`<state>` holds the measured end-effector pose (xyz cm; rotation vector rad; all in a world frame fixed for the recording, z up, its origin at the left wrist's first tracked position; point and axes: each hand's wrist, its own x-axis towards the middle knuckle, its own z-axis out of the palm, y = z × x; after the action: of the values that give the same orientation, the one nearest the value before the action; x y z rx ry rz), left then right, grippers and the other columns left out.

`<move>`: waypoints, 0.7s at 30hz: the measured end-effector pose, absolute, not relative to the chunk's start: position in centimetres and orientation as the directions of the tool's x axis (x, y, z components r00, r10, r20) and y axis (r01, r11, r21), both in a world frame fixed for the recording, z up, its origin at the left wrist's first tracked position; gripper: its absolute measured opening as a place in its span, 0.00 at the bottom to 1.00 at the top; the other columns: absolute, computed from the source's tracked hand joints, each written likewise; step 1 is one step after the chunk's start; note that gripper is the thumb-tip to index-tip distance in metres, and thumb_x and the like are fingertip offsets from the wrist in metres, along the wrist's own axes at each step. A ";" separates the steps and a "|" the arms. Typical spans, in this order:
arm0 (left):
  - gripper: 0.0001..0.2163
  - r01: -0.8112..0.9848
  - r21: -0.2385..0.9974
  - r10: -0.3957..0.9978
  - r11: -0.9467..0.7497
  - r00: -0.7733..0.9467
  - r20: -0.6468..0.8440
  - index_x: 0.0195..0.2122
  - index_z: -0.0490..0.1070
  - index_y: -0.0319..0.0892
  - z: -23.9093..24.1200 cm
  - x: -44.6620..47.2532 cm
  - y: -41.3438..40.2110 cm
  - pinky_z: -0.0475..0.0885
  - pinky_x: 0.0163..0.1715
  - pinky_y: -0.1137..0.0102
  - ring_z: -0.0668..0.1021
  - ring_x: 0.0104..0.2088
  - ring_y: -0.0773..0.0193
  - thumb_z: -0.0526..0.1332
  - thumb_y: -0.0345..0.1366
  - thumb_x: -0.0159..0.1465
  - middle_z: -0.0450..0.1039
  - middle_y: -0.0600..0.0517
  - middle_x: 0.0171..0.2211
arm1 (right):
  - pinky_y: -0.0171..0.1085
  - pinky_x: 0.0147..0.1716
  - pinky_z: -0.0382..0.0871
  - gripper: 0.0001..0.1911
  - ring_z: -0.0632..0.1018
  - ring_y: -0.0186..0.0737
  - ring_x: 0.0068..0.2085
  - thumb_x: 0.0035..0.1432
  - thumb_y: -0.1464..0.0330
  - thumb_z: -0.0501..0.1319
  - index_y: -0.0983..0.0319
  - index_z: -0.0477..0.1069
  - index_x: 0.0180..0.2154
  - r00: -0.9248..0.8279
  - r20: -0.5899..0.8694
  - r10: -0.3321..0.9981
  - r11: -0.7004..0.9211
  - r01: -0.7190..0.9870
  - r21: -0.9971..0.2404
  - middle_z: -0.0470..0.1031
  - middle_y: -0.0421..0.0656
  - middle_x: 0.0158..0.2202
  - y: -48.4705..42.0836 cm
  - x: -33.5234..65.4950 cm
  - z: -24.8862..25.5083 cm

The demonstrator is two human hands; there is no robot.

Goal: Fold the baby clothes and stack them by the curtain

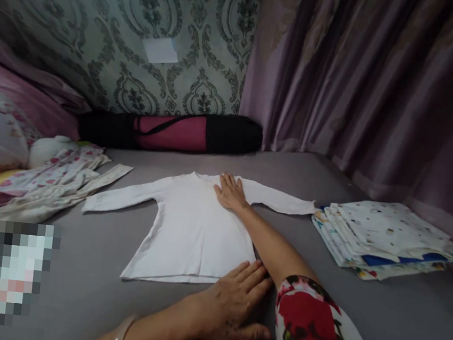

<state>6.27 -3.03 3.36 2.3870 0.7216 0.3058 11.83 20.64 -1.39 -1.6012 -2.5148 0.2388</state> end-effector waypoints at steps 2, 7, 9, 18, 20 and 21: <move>0.37 0.390 0.661 0.554 -0.641 0.831 0.047 0.68 0.46 0.34 3.5 6.3 -2.8 0.46 0.67 0.51 0.47 0.69 0.48 0.50 0.56 0.67 0.44 0.36 0.69 | 0.53 0.66 0.36 0.34 0.45 0.47 0.70 0.68 0.53 0.37 0.65 0.47 0.68 -0.425 0.031 0.905 0.421 0.882 -0.210 0.42 0.48 0.71 20.7 11.8 -1.4; 0.29 0.216 0.846 0.496 -0.487 0.866 0.064 0.65 0.57 0.40 4.7 5.3 -0.6 0.59 0.63 0.58 0.62 0.65 0.54 0.50 0.52 0.68 0.57 0.44 0.66 | 0.54 0.65 0.34 0.35 0.42 0.48 0.70 0.68 0.53 0.39 0.64 0.45 0.69 -0.470 -0.024 0.882 0.456 0.866 -0.207 0.38 0.49 0.71 20.1 12.1 -0.8; 0.28 0.264 0.928 0.629 -0.264 0.776 -0.043 0.55 0.69 0.40 5.5 3.8 1.0 0.70 0.54 0.61 0.75 0.53 0.56 0.42 0.53 0.70 0.73 0.44 0.54 | 0.55 0.65 0.33 0.35 0.41 0.49 0.70 0.68 0.53 0.38 0.64 0.45 0.69 -0.490 -0.045 0.870 0.471 0.856 -0.214 0.37 0.50 0.71 19.3 12.3 -0.6; 0.24 0.276 0.961 0.999 0.005 0.038 -0.016 0.39 0.72 0.36 6.8 -5.4 5.7 0.73 0.38 0.66 0.80 0.39 0.58 0.52 0.55 0.65 0.78 0.42 0.39 | 0.60 0.64 0.32 0.36 0.41 0.54 0.70 0.68 0.51 0.40 0.64 0.45 0.69 -0.652 -0.056 0.757 0.624 0.745 -0.235 0.40 0.52 0.71 10.5 12.7 -0.3; 0.21 0.333 0.943 0.998 0.029 0.038 -0.044 0.38 0.71 0.37 6.0 -5.8 5.8 0.72 0.38 0.67 0.79 0.40 0.58 0.52 0.51 0.65 0.78 0.42 0.38 | 0.59 0.65 0.31 0.37 0.41 0.54 0.70 0.68 0.50 0.40 0.64 0.45 0.69 -0.703 -0.042 0.709 0.676 0.696 -0.241 0.39 0.53 0.71 8.3 12.7 -0.2; 0.19 0.374 0.927 0.998 0.025 0.041 -0.044 0.39 0.72 0.37 5.5 -5.7 5.8 0.72 0.39 0.67 0.79 0.40 0.58 0.53 0.49 0.65 0.78 0.42 0.38 | 0.58 0.65 0.30 0.37 0.40 0.53 0.70 0.68 0.50 0.41 0.64 0.45 0.69 -0.727 -0.036 0.685 0.699 0.671 -0.246 0.39 0.53 0.71 7.2 12.8 -0.1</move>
<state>-5.68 5.82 5.50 1.4788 1.4615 0.9409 12.76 7.20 -0.06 -1.1352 -2.8419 0.3764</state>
